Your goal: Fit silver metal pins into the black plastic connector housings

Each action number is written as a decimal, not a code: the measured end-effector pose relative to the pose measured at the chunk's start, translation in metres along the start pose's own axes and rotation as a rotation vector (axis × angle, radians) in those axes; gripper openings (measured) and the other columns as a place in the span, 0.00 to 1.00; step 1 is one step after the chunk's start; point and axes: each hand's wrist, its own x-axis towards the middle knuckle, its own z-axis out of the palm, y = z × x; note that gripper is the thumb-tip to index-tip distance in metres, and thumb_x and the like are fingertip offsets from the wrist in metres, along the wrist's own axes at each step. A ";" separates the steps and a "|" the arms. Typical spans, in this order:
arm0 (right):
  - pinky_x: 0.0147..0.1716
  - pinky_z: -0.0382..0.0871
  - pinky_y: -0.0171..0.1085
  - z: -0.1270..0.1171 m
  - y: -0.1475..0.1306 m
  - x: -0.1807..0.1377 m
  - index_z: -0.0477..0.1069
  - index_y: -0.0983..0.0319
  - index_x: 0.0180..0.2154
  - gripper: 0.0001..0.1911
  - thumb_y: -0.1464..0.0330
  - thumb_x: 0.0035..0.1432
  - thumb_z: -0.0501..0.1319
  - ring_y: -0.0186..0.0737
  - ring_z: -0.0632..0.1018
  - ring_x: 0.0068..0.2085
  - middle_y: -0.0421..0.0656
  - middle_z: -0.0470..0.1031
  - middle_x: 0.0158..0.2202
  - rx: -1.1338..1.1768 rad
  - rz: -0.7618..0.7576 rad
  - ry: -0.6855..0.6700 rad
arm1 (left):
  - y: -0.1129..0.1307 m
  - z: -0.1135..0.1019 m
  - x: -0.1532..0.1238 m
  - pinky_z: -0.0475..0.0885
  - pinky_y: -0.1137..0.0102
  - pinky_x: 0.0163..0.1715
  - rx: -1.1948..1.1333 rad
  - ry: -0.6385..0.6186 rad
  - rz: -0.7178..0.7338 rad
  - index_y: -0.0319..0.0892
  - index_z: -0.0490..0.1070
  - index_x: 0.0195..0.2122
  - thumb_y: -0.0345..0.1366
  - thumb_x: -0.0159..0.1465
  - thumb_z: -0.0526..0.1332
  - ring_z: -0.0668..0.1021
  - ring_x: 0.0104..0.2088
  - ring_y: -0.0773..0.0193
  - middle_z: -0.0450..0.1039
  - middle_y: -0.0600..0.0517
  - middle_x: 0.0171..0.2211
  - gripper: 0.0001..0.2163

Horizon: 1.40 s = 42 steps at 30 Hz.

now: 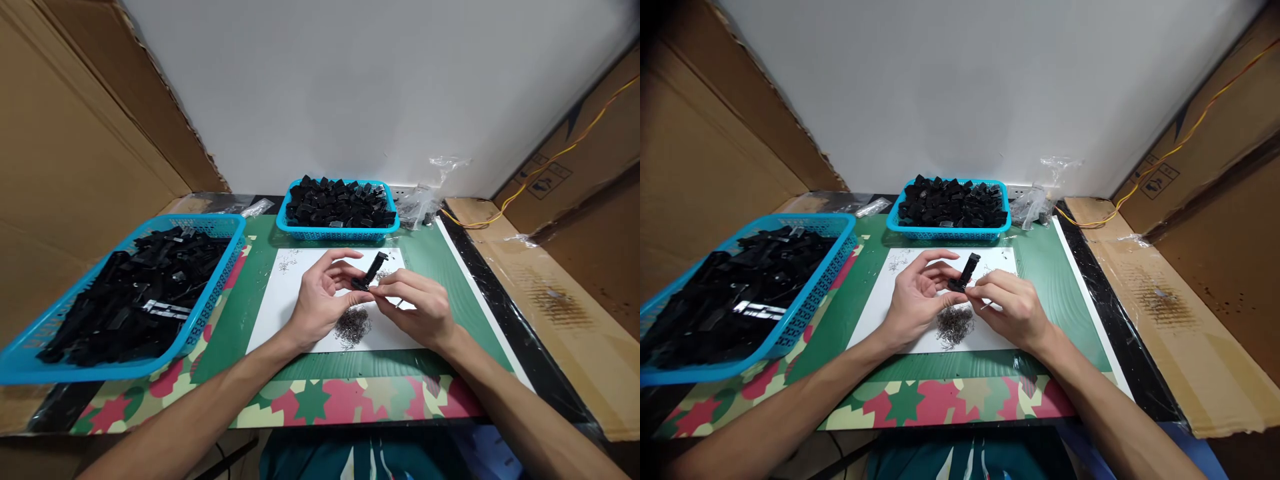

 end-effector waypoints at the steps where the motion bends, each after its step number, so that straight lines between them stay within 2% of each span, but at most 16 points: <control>1: 0.33 0.78 0.36 0.000 0.000 0.000 0.78 0.61 0.40 0.06 0.77 0.65 0.65 0.38 0.83 0.34 0.46 0.83 0.34 0.016 0.011 -0.002 | 0.000 0.000 0.000 0.80 0.73 0.40 0.004 -0.006 0.000 0.42 0.75 0.51 0.32 0.48 0.82 0.83 0.40 0.62 0.80 0.51 0.35 0.30; 9: 0.34 0.78 0.35 -0.002 -0.001 0.003 0.79 0.63 0.40 0.07 0.79 0.64 0.65 0.38 0.83 0.35 0.46 0.82 0.34 0.156 0.077 -0.030 | 0.002 0.000 0.000 0.83 0.70 0.43 -0.003 -0.026 0.029 0.40 0.81 0.44 0.32 0.48 0.82 0.85 0.41 0.61 0.83 0.48 0.40 0.22; 14: 0.33 0.77 0.36 -0.003 -0.001 0.004 0.81 0.61 0.38 0.07 0.78 0.64 0.67 0.38 0.82 0.34 0.45 0.83 0.34 0.201 0.147 -0.012 | 0.003 -0.001 -0.003 0.84 0.66 0.42 -0.012 -0.033 -0.054 0.39 0.84 0.41 0.34 0.50 0.81 0.86 0.37 0.59 0.85 0.46 0.38 0.17; 17: 0.31 0.75 0.36 -0.005 0.001 0.004 0.82 0.60 0.41 0.06 0.76 0.65 0.68 0.37 0.81 0.32 0.44 0.82 0.33 0.152 0.152 -0.010 | 0.000 -0.002 -0.003 0.83 0.67 0.38 -0.061 -0.052 -0.136 0.39 0.85 0.44 0.38 0.54 0.79 0.84 0.34 0.61 0.85 0.45 0.38 0.17; 21: 0.30 0.73 0.37 -0.009 0.005 0.004 0.83 0.61 0.45 0.07 0.72 0.64 0.70 0.37 0.80 0.31 0.44 0.82 0.33 0.052 0.100 -0.045 | -0.004 -0.003 -0.002 0.78 0.70 0.34 -0.132 -0.103 -0.209 0.38 0.84 0.48 0.46 0.63 0.73 0.81 0.30 0.65 0.82 0.47 0.31 0.18; 26: 0.29 0.70 0.35 -0.016 0.006 0.003 0.83 0.59 0.45 0.09 0.74 0.68 0.64 0.36 0.79 0.30 0.42 0.82 0.32 -0.084 0.105 -0.079 | -0.006 -0.003 0.000 0.74 0.72 0.35 -0.128 -0.138 -0.241 0.39 0.84 0.50 0.49 0.66 0.69 0.78 0.30 0.67 0.79 0.49 0.29 0.20; 29: 0.27 0.67 0.34 -0.022 0.000 -0.001 0.83 0.59 0.42 0.10 0.76 0.68 0.63 0.34 0.79 0.29 0.40 0.82 0.30 -0.218 0.108 -0.089 | -0.004 0.000 0.000 0.73 0.70 0.35 -0.042 -0.166 -0.248 0.38 0.84 0.51 0.49 0.67 0.69 0.78 0.31 0.65 0.80 0.47 0.31 0.20; 31: 0.26 0.64 0.33 -0.027 -0.006 -0.006 0.83 0.58 0.40 0.12 0.78 0.67 0.62 0.32 0.78 0.28 0.39 0.81 0.29 -0.329 0.084 -0.094 | -0.003 0.004 -0.002 0.75 0.68 0.38 0.032 -0.207 -0.250 0.38 0.83 0.52 0.50 0.68 0.67 0.80 0.36 0.61 0.83 0.44 0.37 0.21; 33: 0.25 0.63 0.32 -0.033 -0.012 -0.013 0.83 0.57 0.40 0.14 0.79 0.68 0.61 0.30 0.77 0.27 0.37 0.81 0.30 -0.390 0.095 -0.113 | 0.000 0.008 -0.006 0.76 0.65 0.46 0.126 -0.267 -0.202 0.41 0.81 0.56 0.48 0.67 0.68 0.82 0.46 0.56 0.83 0.42 0.47 0.21; 36: 0.25 0.63 0.31 -0.040 -0.022 -0.027 0.82 0.57 0.41 0.14 0.79 0.68 0.60 0.30 0.77 0.26 0.38 0.82 0.31 -0.387 0.163 -0.144 | 0.002 0.012 -0.012 0.75 0.62 0.54 0.326 -0.312 0.004 0.46 0.74 0.63 0.43 0.62 0.74 0.79 0.56 0.52 0.78 0.44 0.58 0.29; 38: 0.25 0.63 0.31 -0.041 -0.026 -0.037 0.82 0.57 0.41 0.13 0.77 0.69 0.60 0.30 0.76 0.25 0.38 0.81 0.31 -0.357 0.210 -0.151 | 0.000 0.013 -0.015 0.74 0.60 0.55 0.482 -0.293 0.172 0.46 0.76 0.60 0.40 0.61 0.75 0.78 0.56 0.53 0.78 0.45 0.56 0.26; 42: 0.26 0.66 0.32 -0.037 -0.030 -0.050 0.82 0.57 0.41 0.12 0.75 0.70 0.61 0.32 0.76 0.26 0.40 0.80 0.31 -0.292 0.315 -0.142 | -0.007 0.011 -0.018 0.72 0.59 0.50 0.694 -0.313 0.382 0.42 0.81 0.43 0.37 0.66 0.70 0.80 0.46 0.56 0.81 0.47 0.44 0.07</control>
